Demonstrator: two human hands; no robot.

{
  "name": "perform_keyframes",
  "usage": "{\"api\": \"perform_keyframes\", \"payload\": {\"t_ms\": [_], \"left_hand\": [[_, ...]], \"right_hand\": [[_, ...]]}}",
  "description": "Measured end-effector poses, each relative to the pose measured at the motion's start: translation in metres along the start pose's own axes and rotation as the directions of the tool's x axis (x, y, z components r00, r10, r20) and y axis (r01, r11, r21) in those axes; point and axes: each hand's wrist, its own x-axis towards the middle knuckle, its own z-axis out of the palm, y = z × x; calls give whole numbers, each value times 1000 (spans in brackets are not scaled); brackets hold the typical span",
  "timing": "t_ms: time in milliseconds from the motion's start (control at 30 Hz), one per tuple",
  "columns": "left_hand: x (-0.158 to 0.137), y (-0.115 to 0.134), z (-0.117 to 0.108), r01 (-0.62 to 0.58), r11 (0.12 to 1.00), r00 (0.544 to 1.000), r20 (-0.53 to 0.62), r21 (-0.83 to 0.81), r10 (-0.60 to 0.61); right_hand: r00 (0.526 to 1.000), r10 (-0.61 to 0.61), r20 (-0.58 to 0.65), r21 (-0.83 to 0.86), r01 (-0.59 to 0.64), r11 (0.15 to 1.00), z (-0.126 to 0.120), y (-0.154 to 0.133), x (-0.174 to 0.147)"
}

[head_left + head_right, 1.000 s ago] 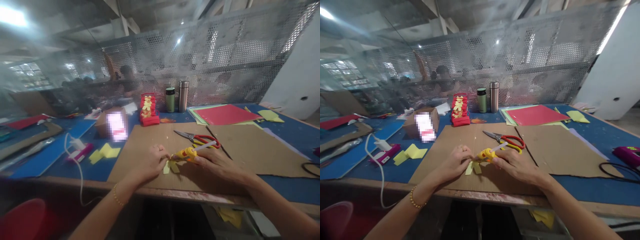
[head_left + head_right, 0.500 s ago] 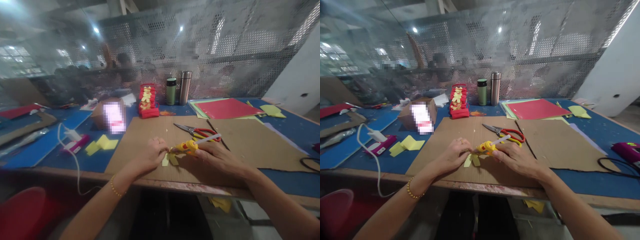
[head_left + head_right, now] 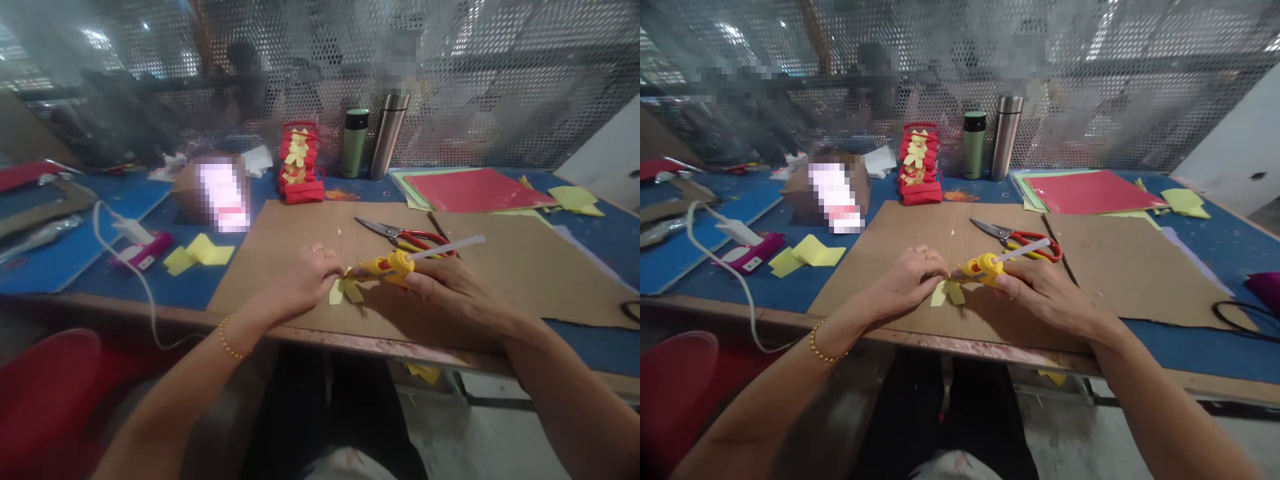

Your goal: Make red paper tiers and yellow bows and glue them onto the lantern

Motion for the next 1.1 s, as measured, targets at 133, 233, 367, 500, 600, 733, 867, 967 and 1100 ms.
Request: {"api": "perform_keyframes", "payload": {"t_ms": [133, 233, 367, 500, 600, 733, 867, 967, 1100], "left_hand": [[0, 1, 0, 6, 1000, 1000, 4, -16, -6], [0, 1, 1, 19, 1000, 1000, 1, -21, -19], [1, -1, 2, 25, 999, 1000, 0, -25, -25], [1, -1, 2, 35, 999, 999, -9, -15, -36], [1, 0, 2, 46, 999, 999, -12, -15, -46], [0, 0, 2, 49, 999, 998, -26, -21, -49], [0, -2, 3, 25, 1000, 999, -22, -1, -25], [-1, -2, 3, 13, 1000, 1000, -22, 9, -13], [-1, -3, 3, 6, 1000, 999, -36, 7, -6]], "right_hand": [[1000, 9, -2, 21, -9, 1000, -1, -3, 0], [1000, 15, 1, 29, -15, 999, -1, -4, 0], [1000, 21, 3, 19, -21, 1000, -1, -2, 0], [1000, 10, -6, 8, -10, 1000, -1, -1, 0], [1000, 10, -6, 7, -9, 1000, -1, -4, 0], [1000, 10, -3, -2, -10, 1000, -2, -4, -1], [999, -28, -21, 33, 29, 999, 0, 1, 0], [998, -38, -41, 50, 40, 998, 1, 1, 0], [996, -39, -74, 66, 44, 997, 1, -2, -1]]}}
